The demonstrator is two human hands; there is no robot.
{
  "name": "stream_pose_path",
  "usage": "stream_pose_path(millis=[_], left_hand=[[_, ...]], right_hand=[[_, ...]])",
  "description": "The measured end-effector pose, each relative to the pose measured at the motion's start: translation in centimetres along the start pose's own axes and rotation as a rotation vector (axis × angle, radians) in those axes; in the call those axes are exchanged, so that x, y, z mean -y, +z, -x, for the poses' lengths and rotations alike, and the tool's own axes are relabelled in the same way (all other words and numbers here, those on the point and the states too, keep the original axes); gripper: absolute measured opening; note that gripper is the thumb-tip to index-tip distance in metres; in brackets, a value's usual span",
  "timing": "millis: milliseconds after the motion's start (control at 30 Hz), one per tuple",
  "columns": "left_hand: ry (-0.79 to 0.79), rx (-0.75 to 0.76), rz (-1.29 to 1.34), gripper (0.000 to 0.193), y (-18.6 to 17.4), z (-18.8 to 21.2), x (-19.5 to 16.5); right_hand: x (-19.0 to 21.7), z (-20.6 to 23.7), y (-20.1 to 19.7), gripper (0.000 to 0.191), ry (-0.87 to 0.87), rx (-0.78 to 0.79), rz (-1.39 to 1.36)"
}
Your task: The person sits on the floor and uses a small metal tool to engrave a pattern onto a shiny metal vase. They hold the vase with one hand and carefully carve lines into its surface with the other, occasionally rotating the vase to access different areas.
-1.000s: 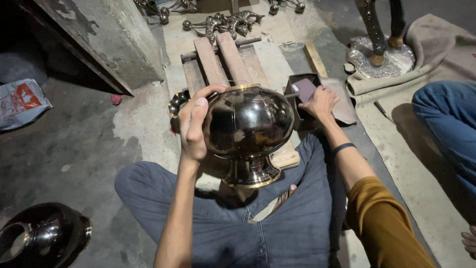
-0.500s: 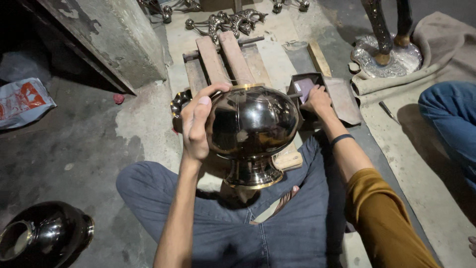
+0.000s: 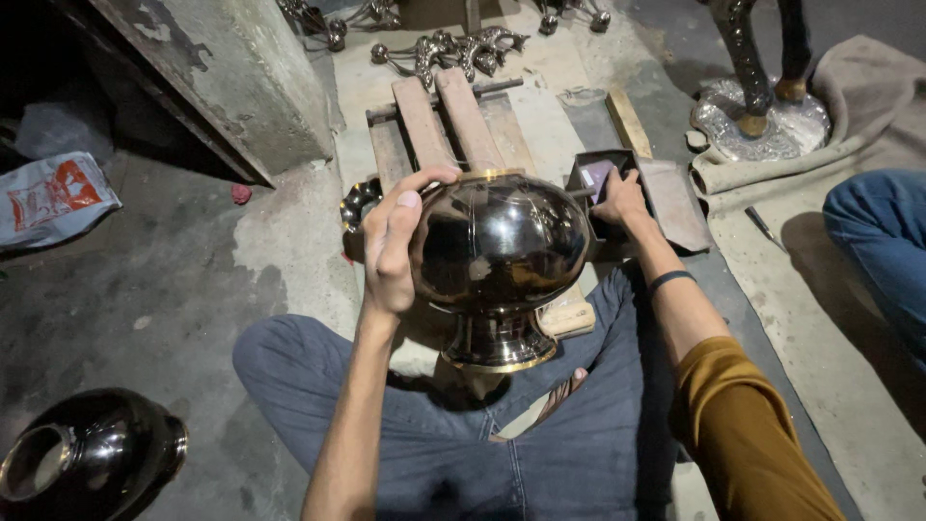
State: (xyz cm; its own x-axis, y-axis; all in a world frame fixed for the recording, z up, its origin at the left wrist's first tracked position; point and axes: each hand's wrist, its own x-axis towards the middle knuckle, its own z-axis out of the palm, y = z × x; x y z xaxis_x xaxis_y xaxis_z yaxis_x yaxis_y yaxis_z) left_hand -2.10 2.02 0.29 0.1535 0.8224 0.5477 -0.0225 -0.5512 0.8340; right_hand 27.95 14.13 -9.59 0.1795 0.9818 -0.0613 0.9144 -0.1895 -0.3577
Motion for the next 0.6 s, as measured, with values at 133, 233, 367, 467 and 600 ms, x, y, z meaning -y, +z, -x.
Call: stream_pose_path(millis=[133,233,367,467,600], left_hand=[[0.007,0.010,0.010,0.051,0.0,0.0,0.0],[0.004,0.011,0.001,0.051,-0.1,0.1,0.0],[-0.002,0.006,0.023,0.052,-0.1,0.2,0.2],[0.005,-0.002,0.023,0.052,-0.2,0.2,0.4],[0.043,0.038,0.082,0.051,0.0,-0.1,0.5]], right_hand=[[0.2,0.0,-0.3,0.121,-0.034,-0.034,0.009],[0.4,0.4,-1.3,0.117,-0.069,-0.127,-0.066],[-0.4,2.5,-3.9,0.072,-0.166,-0.300,-0.060],[-3.7,6.8,-5.5,0.049,-0.233,-0.488,-0.064],[-10.5,14.0,-4.5,0.039,-0.196,-0.615,0.106]])
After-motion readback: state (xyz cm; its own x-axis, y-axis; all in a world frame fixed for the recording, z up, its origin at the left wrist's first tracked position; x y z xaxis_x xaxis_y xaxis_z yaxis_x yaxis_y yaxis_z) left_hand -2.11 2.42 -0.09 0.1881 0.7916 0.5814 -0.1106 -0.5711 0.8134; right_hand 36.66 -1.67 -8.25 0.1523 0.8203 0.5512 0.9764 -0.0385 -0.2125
